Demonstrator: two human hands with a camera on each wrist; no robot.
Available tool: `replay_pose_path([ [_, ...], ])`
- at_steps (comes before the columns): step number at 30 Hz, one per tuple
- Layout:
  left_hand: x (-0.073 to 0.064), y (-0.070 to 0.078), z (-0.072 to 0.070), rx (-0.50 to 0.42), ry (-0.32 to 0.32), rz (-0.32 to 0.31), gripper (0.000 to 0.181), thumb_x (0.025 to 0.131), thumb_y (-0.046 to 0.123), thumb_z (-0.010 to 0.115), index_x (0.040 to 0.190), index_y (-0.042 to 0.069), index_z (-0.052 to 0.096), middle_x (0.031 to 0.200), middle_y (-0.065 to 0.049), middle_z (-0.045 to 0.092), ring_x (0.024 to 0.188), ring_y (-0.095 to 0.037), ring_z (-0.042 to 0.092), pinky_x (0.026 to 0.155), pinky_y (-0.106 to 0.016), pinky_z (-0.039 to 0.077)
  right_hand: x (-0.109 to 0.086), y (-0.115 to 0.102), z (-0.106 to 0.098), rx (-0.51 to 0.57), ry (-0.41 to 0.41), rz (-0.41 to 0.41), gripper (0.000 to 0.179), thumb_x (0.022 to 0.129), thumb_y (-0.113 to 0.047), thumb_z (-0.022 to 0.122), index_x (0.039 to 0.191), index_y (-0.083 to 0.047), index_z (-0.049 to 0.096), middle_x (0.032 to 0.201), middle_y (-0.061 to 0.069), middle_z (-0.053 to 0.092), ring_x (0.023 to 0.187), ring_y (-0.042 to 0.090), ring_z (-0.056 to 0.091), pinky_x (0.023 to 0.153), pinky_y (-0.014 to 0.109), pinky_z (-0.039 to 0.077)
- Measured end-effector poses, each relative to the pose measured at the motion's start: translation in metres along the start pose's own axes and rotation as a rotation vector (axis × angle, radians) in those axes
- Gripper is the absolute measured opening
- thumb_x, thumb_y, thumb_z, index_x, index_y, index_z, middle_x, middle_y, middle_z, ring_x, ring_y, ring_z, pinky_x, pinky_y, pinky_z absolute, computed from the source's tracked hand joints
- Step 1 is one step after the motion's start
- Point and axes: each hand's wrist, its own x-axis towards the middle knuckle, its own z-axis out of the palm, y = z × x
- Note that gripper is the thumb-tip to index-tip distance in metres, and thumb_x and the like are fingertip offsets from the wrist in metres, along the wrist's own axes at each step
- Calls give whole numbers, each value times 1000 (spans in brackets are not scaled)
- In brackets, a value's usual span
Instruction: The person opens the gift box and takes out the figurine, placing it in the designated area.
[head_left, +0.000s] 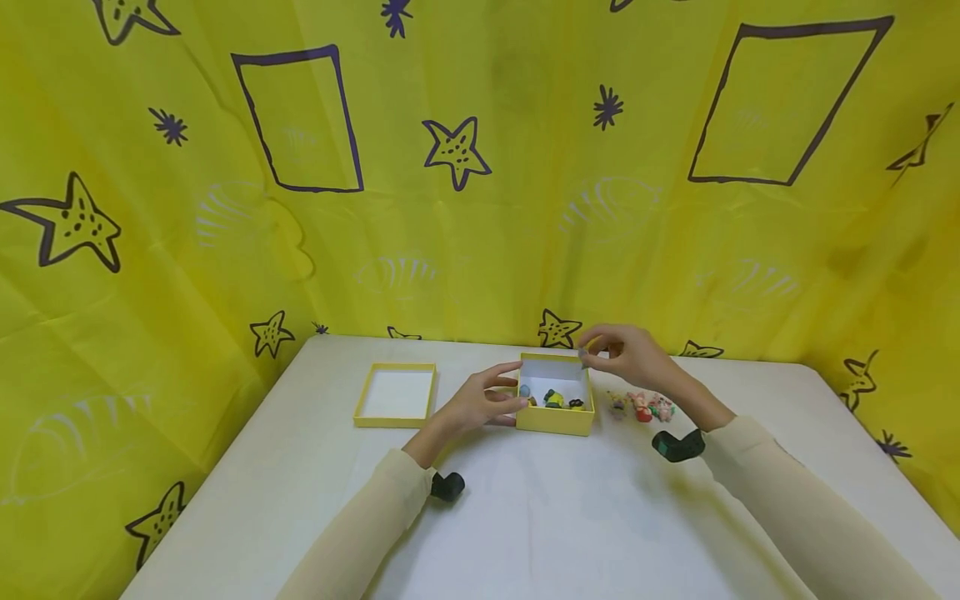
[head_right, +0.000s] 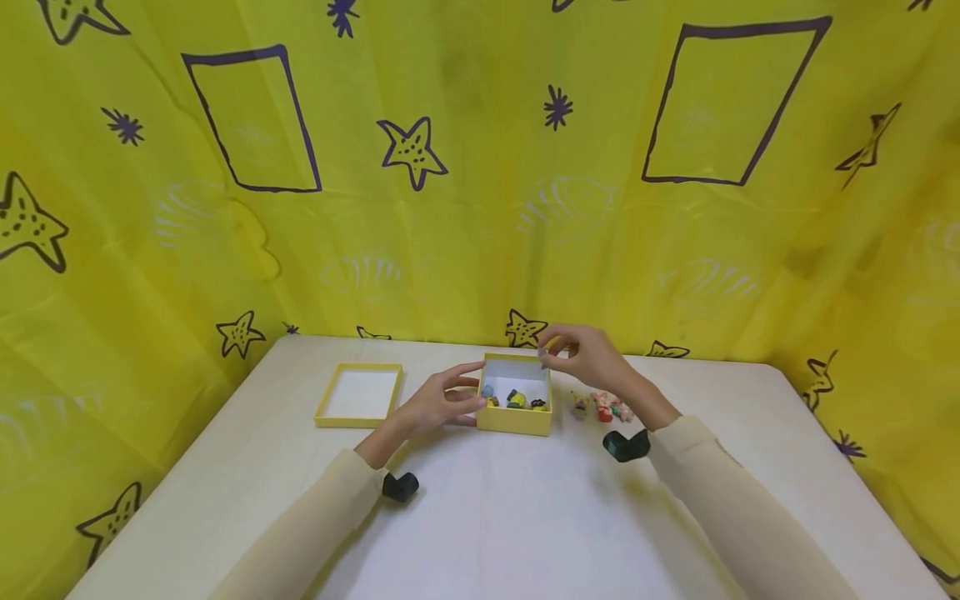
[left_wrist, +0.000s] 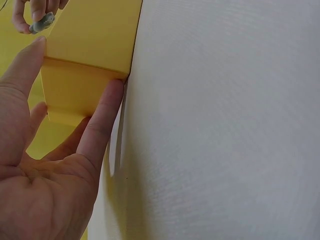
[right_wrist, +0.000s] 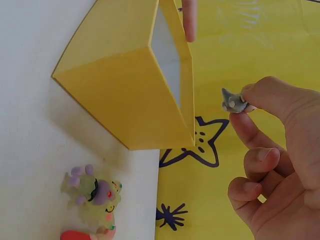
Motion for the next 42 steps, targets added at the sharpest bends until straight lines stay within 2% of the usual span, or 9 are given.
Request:
replay_pose_path([
  [15, -2, -1, -2, 13, 5, 8, 74, 95, 10, 75, 160, 17, 39, 150, -23, 47, 125, -33, 61, 84, -40, 63, -11, 31, -12, -13, 31, 78, 19, 96, -17, 75, 113, -8, 73, 102, 14, 76, 69, 21, 51, 57, 27, 39],
  [19, -2, 0, -2, 19, 8, 14, 74, 95, 10, 75, 159, 17, 40, 150, -23, 48, 125, -34, 61, 84, -40, 63, -14, 36, -12, -7, 25, 113, 24, 96, -16, 75, 116, -4, 71, 104, 15, 76, 77, 23, 57, 61, 29, 43],
  [25, -1, 0, -2, 6, 1, 11, 75, 95, 9, 75, 160, 16, 38, 151, -24, 47, 124, -33, 62, 84, -40, 63, -19, 46, -9, -15, 26, 155, 24, 97, -16, 74, 117, -4, 71, 110, 15, 74, 98, 31, 66, 74, 35, 50],
  [28, -1, 1, -1, 3, 2, 10, 75, 95, 9, 75, 160, 15, 38, 151, -24, 47, 123, -32, 62, 84, -40, 63, -21, 51, -8, -20, 29, 169, 25, 97, -17, 74, 118, -4, 71, 111, 16, 73, 99, 33, 67, 78, 36, 53],
  [34, -2, 3, -1, -9, -1, 1, 75, 95, 10, 75, 160, 16, 38, 152, -24, 46, 121, -30, 64, 84, -41, 63, -23, 63, -5, -2, 26, 184, 26, 96, -18, 75, 118, -4, 71, 107, 15, 74, 94, 31, 68, 70, 34, 55],
  [42, -1, 1, 0, -11, -5, -19, 75, 96, 11, 75, 160, 18, 38, 153, -21, 46, 120, -30, 64, 85, -41, 63, -27, 77, 0, 34, -3, 236, 27, 97, -18, 74, 119, -4, 71, 107, 15, 73, 96, 32, 68, 68, 34, 56],
])
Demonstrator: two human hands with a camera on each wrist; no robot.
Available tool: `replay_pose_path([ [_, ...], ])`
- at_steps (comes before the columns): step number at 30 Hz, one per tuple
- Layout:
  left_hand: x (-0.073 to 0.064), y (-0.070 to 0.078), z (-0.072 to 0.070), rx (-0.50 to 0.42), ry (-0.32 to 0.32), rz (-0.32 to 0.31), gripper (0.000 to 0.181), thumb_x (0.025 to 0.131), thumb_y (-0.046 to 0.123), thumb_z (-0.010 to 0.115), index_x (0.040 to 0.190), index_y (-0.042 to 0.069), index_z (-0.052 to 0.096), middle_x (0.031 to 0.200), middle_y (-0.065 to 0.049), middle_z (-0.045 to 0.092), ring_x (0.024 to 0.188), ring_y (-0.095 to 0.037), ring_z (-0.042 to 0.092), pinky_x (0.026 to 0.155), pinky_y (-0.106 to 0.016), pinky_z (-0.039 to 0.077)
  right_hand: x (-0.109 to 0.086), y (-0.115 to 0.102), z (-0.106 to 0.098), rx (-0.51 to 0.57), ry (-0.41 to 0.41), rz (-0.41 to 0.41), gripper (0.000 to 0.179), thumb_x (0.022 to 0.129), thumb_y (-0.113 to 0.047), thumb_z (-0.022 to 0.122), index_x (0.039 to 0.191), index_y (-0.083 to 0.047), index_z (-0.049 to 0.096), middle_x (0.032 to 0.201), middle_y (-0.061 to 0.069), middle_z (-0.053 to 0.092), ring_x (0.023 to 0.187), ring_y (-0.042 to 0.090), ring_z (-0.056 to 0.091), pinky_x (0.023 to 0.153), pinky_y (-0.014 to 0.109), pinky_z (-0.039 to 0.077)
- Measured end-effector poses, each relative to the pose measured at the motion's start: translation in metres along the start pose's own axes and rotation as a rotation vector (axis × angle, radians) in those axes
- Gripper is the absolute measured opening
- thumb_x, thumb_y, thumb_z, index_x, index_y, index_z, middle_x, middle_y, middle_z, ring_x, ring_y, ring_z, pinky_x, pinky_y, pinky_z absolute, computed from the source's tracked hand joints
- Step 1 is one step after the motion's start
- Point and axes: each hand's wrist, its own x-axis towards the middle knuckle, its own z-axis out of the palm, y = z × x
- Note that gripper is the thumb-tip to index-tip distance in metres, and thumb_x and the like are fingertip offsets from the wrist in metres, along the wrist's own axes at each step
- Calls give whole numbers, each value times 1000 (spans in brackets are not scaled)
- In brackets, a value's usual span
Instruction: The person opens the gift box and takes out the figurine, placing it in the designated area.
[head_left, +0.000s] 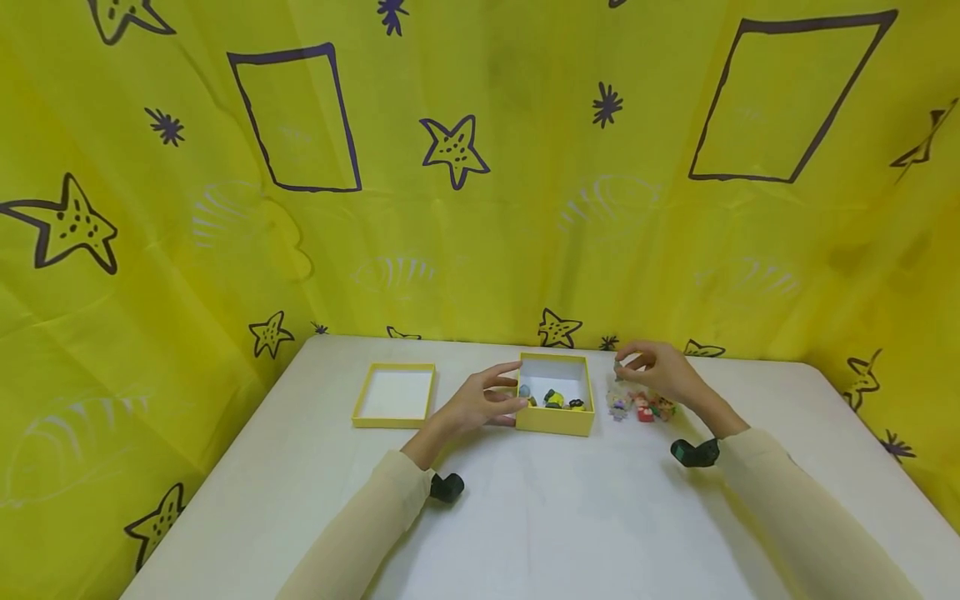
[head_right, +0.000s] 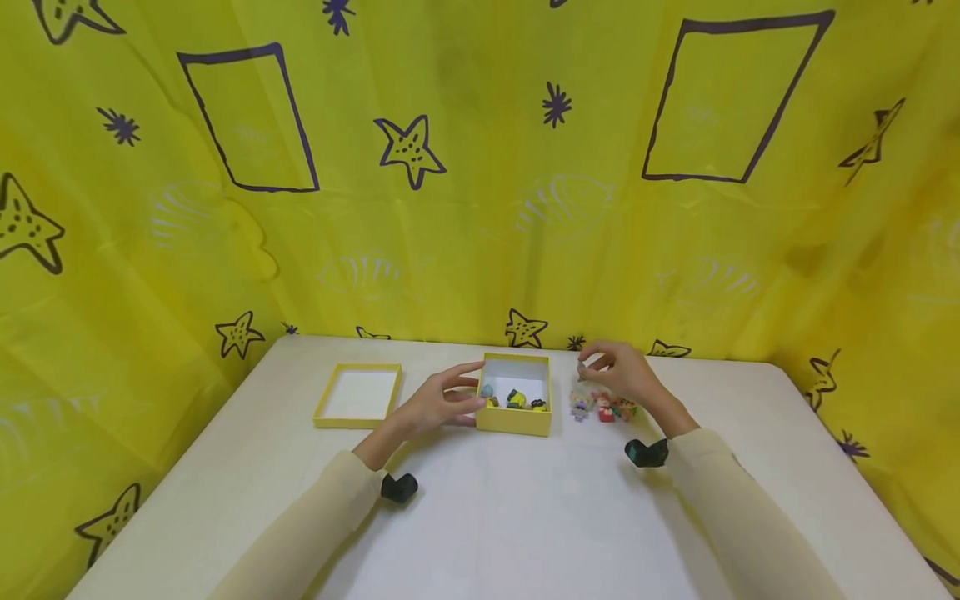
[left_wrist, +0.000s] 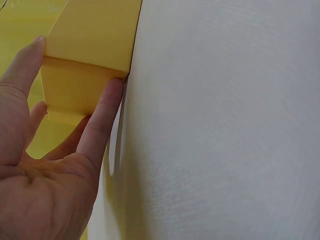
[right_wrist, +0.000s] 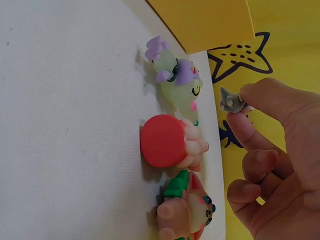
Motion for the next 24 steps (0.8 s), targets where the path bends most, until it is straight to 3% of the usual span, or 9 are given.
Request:
replay_pose_path([
  [9, 1, 0, 1, 1, 3, -3, 74, 95, 11, 75, 160, 19, 39, 152, -20, 46, 121, -29, 64, 84, -41, 63, 2, 4, 5, 28, -26, 62, 26, 95, -16, 75, 118, -5, 70, 103, 18, 73, 77, 26, 63, 53, 32, 53],
  [17, 0, 1, 1, -1, -1, -1, 74, 95, 10, 74, 160, 19, 39, 152, -21, 46, 122, -30, 63, 84, -41, 63, 4, 5, 10, -4, -41, 46, 24, 95, -15, 76, 116, -5, 71, 97, 12, 75, 83, 24, 67, 69, 32, 55],
  [24, 0, 0, 1, -5, -6, -2, 74, 96, 10, 74, 160, 18, 38, 153, -22, 45, 120, -30, 64, 85, -42, 63, 5, 8, 13, -15, -48, 53, 23, 94, -16, 76, 114, -7, 71, 97, 11, 75, 81, 23, 65, 68, 32, 54],
])
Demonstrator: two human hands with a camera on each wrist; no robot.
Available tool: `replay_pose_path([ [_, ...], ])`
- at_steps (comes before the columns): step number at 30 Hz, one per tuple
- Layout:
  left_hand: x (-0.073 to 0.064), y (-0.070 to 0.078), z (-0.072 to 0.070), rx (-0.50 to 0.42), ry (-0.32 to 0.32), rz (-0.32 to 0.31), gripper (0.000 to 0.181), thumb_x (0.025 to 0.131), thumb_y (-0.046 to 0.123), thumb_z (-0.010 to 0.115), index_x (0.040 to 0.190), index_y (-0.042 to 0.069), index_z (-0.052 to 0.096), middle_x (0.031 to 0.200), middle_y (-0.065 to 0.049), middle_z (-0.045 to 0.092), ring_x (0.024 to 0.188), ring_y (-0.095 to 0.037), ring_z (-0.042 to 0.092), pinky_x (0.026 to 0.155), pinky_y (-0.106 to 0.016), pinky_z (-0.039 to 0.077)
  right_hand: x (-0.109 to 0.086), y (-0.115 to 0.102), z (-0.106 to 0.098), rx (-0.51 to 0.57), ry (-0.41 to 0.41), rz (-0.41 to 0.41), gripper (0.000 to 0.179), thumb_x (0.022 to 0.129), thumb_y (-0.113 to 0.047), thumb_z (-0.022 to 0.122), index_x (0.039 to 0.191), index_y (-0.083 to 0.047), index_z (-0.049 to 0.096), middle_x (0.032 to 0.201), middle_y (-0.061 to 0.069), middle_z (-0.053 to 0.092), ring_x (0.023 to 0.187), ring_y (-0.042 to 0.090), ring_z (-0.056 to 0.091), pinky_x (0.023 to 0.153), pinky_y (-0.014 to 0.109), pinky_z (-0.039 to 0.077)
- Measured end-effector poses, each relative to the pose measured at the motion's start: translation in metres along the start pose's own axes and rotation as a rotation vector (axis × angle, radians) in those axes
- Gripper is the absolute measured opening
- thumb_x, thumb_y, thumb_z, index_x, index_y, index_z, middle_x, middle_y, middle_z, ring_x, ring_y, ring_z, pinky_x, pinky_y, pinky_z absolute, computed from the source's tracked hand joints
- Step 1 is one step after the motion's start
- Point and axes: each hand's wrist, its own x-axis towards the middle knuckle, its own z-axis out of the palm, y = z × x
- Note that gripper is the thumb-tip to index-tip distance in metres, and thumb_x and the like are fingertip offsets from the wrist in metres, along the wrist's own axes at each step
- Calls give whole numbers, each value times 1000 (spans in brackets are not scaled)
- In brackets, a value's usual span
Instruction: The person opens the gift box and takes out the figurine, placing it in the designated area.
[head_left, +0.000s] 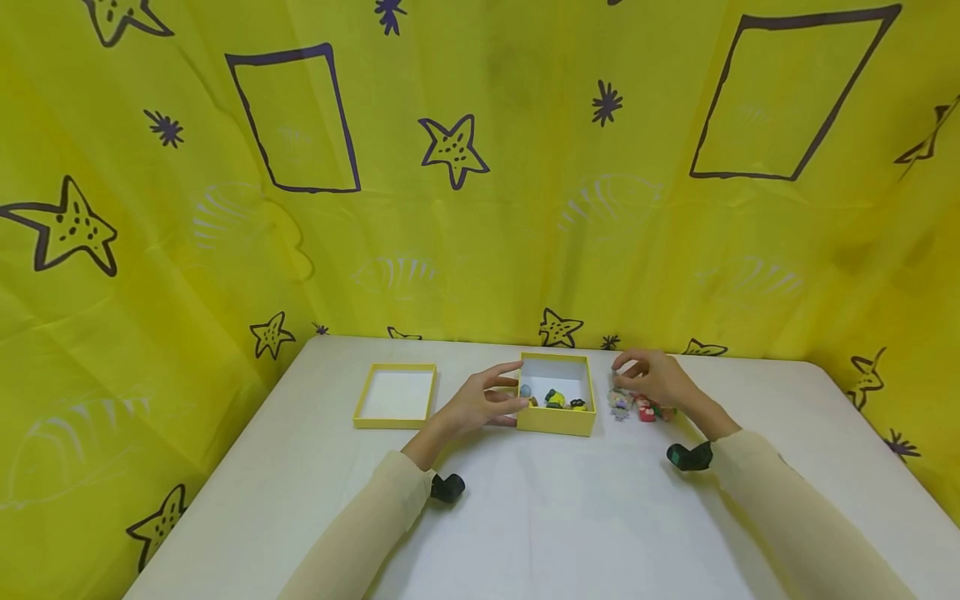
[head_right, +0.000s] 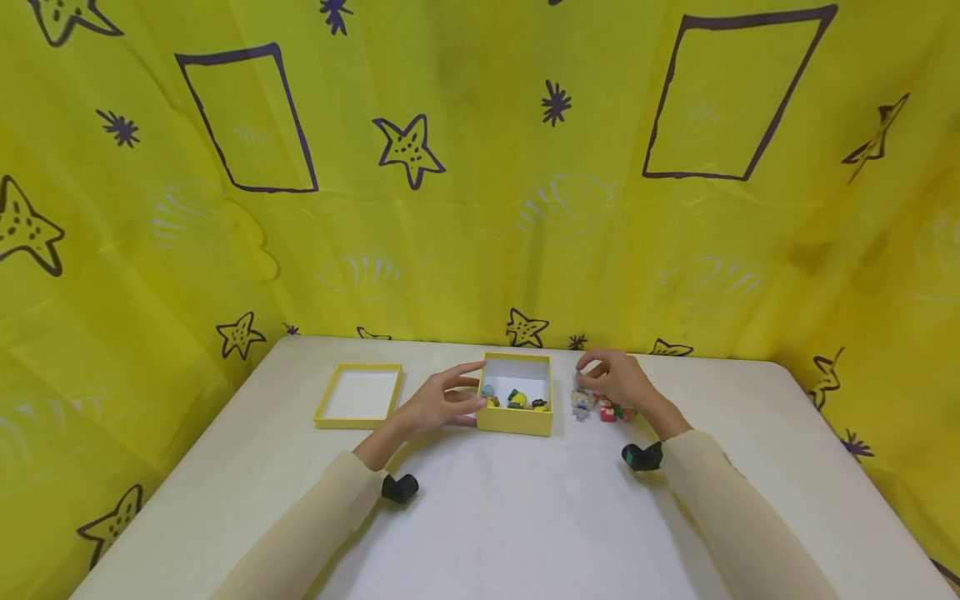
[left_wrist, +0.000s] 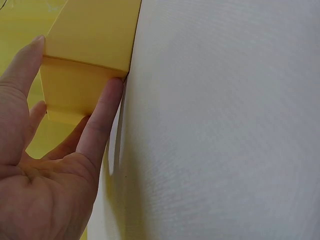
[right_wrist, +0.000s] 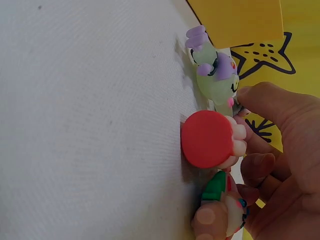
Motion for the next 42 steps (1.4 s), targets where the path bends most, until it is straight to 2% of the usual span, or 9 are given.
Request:
replay_pose_path([
  [16, 0, 0, -1, -2, -9, 10, 75, 96, 9, 74, 161, 17, 37, 153, -23, 45, 120, -30, 64, 85, -42, 63, 0, 0, 0, -46, -5, -16, 23, 95, -18, 76, 115, -7, 71, 100, 14, 75, 85, 24, 66, 69, 32, 55],
  [25, -1, 2, 0, 6, 2, -10, 75, 95, 11, 75, 160, 20, 38, 153, -21, 45, 121, -30, 64, 85, -41, 63, 0, -1, -2, -53, -29, -1, 31, 95, -20, 76, 121, -5, 67, 102, 16, 73, 80, 22, 64, 63, 30, 56],
  [32, -1, 1, 0, -5, 8, -6, 75, 95, 11, 75, 160, 20, 39, 152, -20, 46, 120, -29, 64, 84, -41, 63, -2, -1, -4, -27, -47, 52, 37, 95, -22, 76, 127, -7, 64, 109, 21, 70, 67, 22, 63, 46, 36, 56],
  [38, 0, 0, -1, -5, 4, -8, 75, 95, 12, 75, 160, 21, 39, 153, -20, 45, 121, -29, 64, 84, -41, 63, -2, 0, -6, -42, -43, 16, 37, 95, -21, 77, 126, -5, 64, 106, 20, 72, 70, 21, 63, 49, 34, 55],
  [42, -1, 1, 0, -4, 2, -7, 74, 96, 11, 75, 160, 19, 39, 153, -20, 45, 122, -30, 63, 84, -41, 63, -4, -2, -8, -58, -38, -3, 37, 94, -22, 77, 125, -5, 65, 104, 18, 72, 75, 22, 64, 55, 33, 56],
])
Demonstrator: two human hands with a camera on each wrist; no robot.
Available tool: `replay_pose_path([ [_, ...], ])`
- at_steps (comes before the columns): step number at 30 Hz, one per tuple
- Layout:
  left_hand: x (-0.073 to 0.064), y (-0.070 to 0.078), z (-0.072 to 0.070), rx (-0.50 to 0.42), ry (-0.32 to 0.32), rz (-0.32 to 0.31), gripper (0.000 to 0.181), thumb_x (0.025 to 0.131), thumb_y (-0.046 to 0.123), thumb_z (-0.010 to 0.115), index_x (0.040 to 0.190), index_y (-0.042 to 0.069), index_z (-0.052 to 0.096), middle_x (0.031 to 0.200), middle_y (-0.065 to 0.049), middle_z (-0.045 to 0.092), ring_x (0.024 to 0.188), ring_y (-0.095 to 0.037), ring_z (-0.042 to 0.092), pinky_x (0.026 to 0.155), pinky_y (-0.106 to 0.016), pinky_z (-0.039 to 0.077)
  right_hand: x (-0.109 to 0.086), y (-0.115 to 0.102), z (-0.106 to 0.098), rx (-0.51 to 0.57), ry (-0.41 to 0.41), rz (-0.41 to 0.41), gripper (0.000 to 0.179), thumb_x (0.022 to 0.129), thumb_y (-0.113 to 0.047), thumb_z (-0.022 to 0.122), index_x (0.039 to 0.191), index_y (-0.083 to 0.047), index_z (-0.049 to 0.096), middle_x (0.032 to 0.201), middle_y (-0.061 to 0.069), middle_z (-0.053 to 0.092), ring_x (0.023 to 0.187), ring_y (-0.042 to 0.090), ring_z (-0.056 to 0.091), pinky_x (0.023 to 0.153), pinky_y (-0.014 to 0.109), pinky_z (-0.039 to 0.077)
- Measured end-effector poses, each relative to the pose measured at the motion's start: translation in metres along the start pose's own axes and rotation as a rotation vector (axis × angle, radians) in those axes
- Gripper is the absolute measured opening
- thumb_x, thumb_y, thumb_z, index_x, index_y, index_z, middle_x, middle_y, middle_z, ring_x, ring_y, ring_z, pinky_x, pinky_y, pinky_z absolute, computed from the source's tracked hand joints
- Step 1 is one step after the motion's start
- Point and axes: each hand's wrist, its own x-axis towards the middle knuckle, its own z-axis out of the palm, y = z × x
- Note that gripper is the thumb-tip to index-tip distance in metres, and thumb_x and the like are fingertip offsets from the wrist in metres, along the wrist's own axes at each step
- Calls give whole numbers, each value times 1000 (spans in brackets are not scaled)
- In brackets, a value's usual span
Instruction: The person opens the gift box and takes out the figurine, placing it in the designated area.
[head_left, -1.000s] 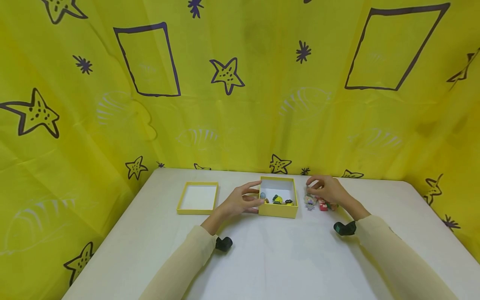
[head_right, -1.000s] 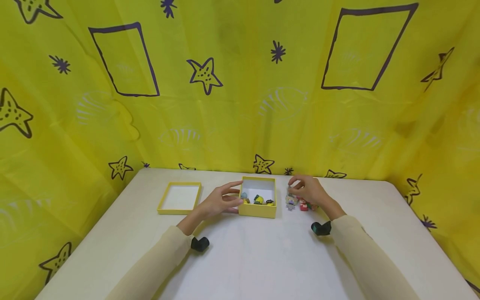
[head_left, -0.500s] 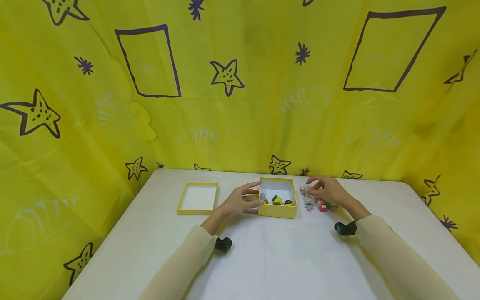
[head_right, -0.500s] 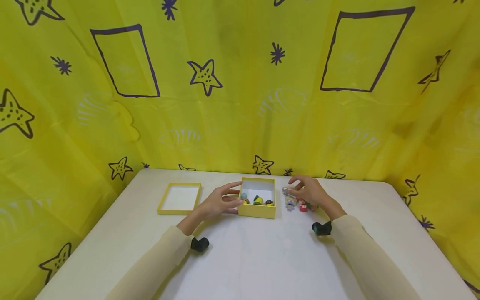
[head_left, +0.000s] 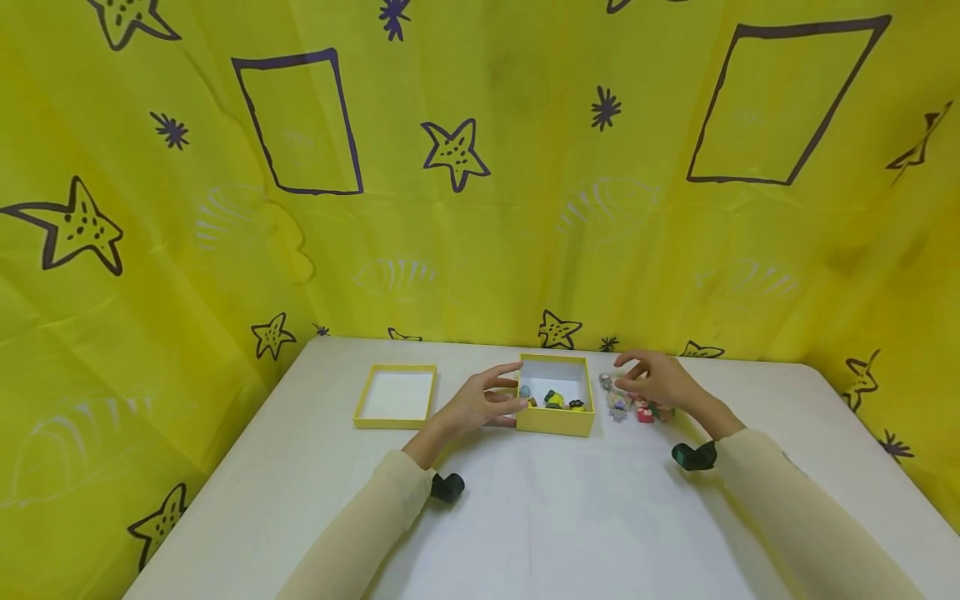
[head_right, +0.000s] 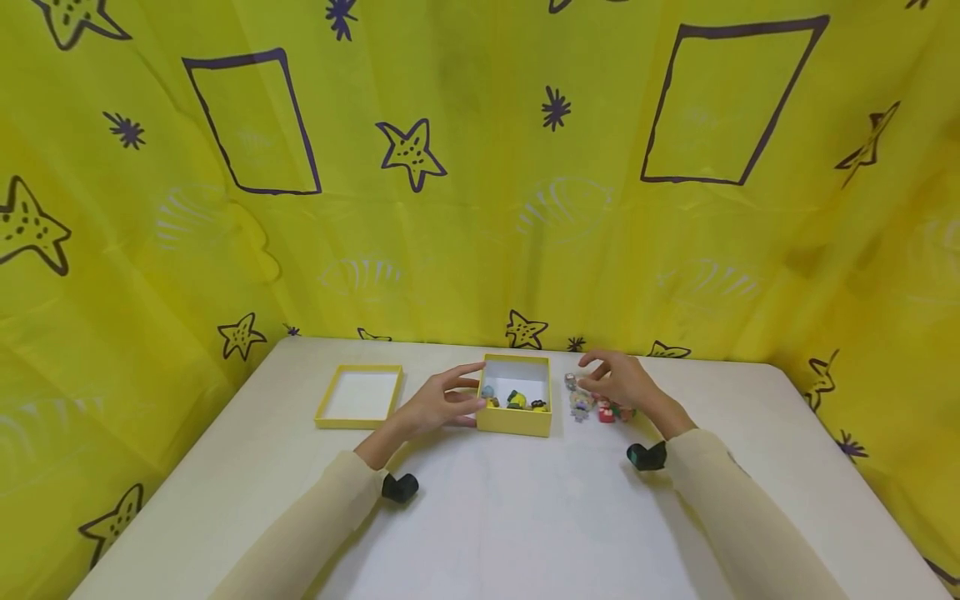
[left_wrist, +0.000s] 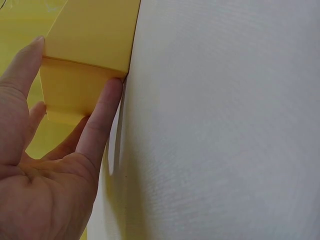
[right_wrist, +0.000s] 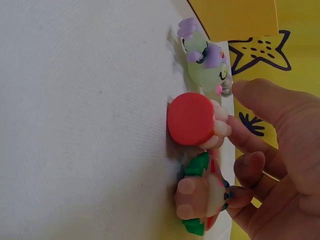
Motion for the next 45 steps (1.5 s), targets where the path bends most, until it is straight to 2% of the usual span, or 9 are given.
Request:
replay_pose_path([
  [5, 1, 0, 0, 1, 2, 4, 74, 96, 10, 75, 160, 19, 39, 153, -21, 45, 122, -30, 63, 84, -41, 63, -2, -2, -4, -42, 13, -56, 37, 94, -20, 77, 124, -2, 66, 99, 16, 74, 78, 23, 64, 62, 30, 53],
  [15, 0, 1, 1, 5, 17, -4, 75, 94, 11, 77, 159, 22, 41, 151, -19, 47, 121, -29, 64, 83, -40, 63, -5, -14, -8, -67, -21, -111, 41, 94, -18, 77, 129, -2, 63, 109, 19, 72, 70, 20, 58, 56, 32, 54],
  [22, -1, 0, 0, 16, 11, 16, 74, 94, 11, 76, 159, 21, 41, 151, -20, 48, 121, -30, 64, 83, -40, 63, -8, -31, -12, -73, -3, -152, 45, 93, -18, 78, 132, -4, 62, 113, 19, 69, 68, 20, 56, 55, 31, 53],
  [30, -1, -1, 0, 34, 15, 18, 74, 94, 13, 77, 158, 23, 42, 150, -19, 49, 122, -30, 64, 83, -39, 63, -9, -47, -13, -90, 18, -203, 48, 92, -20, 79, 134, -5, 62, 112, 14, 70, 67, 18, 55, 54, 28, 50],
  [37, -1, 0, 0, 41, 8, 27, 75, 95, 12, 76, 159, 19, 40, 150, -21, 48, 122, -31, 63, 82, -39, 64, -8, -57, -11, -75, 24, -255, 48, 92, -21, 80, 134, -6, 62, 110, 13, 71, 66, 17, 55, 56, 29, 50],
  [45, 0, 0, 0, 38, 15, 17, 75, 94, 12, 77, 159, 21, 41, 150, -18, 49, 122, -30, 63, 83, -39, 63, -6, -69, -6, -46, 25, -312, 49, 91, -21, 81, 133, -3, 62, 108, 14, 72, 64, 16, 56, 56, 28, 51],
])
